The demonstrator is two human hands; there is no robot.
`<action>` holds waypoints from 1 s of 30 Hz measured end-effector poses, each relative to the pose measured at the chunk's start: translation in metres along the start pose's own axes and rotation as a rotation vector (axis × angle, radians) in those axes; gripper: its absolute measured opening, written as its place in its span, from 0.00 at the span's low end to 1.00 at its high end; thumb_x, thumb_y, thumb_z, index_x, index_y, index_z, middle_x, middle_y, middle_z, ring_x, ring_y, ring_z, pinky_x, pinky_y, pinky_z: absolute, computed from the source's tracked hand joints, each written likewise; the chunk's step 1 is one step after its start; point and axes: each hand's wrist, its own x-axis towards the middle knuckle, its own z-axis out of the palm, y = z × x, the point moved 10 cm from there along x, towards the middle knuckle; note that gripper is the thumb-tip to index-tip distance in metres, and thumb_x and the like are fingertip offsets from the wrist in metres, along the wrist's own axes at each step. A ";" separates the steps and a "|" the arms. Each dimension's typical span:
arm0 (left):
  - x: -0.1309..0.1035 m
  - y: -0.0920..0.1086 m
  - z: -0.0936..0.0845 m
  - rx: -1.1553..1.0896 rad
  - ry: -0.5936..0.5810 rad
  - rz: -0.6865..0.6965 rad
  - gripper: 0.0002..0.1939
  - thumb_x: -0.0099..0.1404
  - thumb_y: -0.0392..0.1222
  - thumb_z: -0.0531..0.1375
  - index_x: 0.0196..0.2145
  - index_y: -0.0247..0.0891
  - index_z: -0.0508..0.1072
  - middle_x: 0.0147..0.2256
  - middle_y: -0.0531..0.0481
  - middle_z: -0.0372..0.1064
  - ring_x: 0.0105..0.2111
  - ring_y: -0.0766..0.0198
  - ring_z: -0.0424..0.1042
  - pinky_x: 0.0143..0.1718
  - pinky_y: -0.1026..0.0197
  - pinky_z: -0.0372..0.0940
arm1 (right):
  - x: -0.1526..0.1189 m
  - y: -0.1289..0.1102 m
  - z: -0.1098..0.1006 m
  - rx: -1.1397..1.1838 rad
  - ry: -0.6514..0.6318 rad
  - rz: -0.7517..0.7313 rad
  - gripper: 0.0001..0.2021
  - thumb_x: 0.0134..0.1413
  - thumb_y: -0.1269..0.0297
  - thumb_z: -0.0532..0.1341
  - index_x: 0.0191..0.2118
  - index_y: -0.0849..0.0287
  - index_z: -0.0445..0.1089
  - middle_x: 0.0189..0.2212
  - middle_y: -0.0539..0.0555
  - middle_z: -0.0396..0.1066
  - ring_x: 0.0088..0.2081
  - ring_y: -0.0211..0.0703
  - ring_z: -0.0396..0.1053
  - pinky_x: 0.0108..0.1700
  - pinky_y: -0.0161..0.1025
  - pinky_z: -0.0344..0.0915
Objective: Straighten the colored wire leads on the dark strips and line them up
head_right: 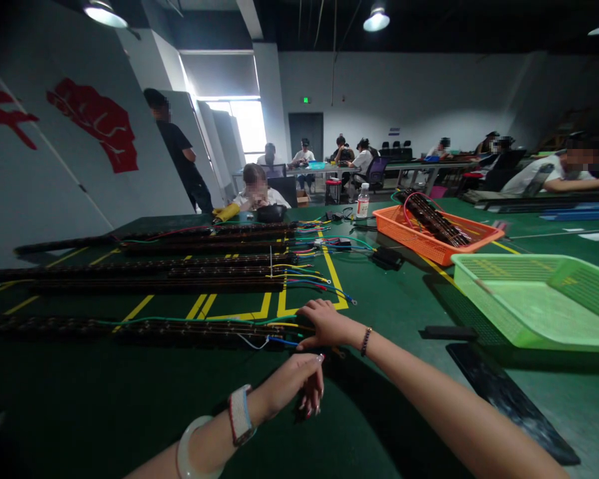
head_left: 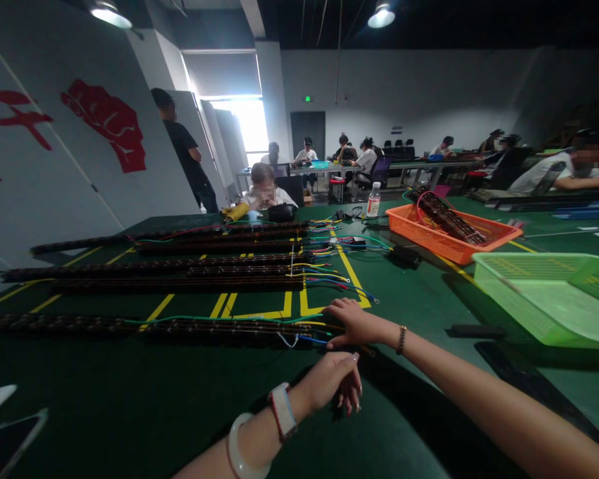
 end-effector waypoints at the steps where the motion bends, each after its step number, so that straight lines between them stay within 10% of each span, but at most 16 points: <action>1: 0.000 0.000 0.000 -0.008 0.001 -0.002 0.26 0.62 0.61 0.47 0.23 0.35 0.65 0.16 0.51 0.65 0.14 0.70 0.64 0.15 0.70 0.49 | 0.004 0.002 0.003 0.019 -0.024 0.020 0.34 0.42 0.46 0.67 0.52 0.61 0.64 0.45 0.61 0.66 0.46 0.53 0.62 0.48 0.47 0.59; 12: 0.003 -0.004 -0.005 -0.164 0.015 0.027 0.25 0.61 0.61 0.50 0.25 0.34 0.66 0.17 0.48 0.67 0.16 0.66 0.67 0.19 0.66 0.58 | 0.014 0.005 0.034 0.224 -0.347 0.067 0.16 0.48 0.51 0.62 0.29 0.63 0.68 0.20 0.43 0.58 0.23 0.31 0.52 0.24 0.30 0.49; 24: 0.002 0.002 -0.006 -0.596 -0.054 -0.007 0.34 0.63 0.65 0.43 0.49 0.31 0.67 0.41 0.34 0.73 0.40 0.53 0.74 0.48 0.49 0.61 | 0.006 -0.018 0.016 -0.204 -0.246 0.055 0.12 0.57 0.66 0.54 0.28 0.64 0.72 0.21 0.52 0.69 0.22 0.35 0.60 0.27 0.33 0.55; 30: 0.005 -0.007 -0.030 -0.870 0.210 0.079 0.18 0.66 0.52 0.52 0.39 0.34 0.71 0.39 0.41 0.74 0.42 0.56 0.72 0.51 0.50 0.61 | -0.004 -0.050 0.021 -0.501 -0.149 -0.040 0.08 0.56 0.71 0.56 0.29 0.65 0.72 0.28 0.60 0.72 0.33 0.46 0.67 0.39 0.42 0.58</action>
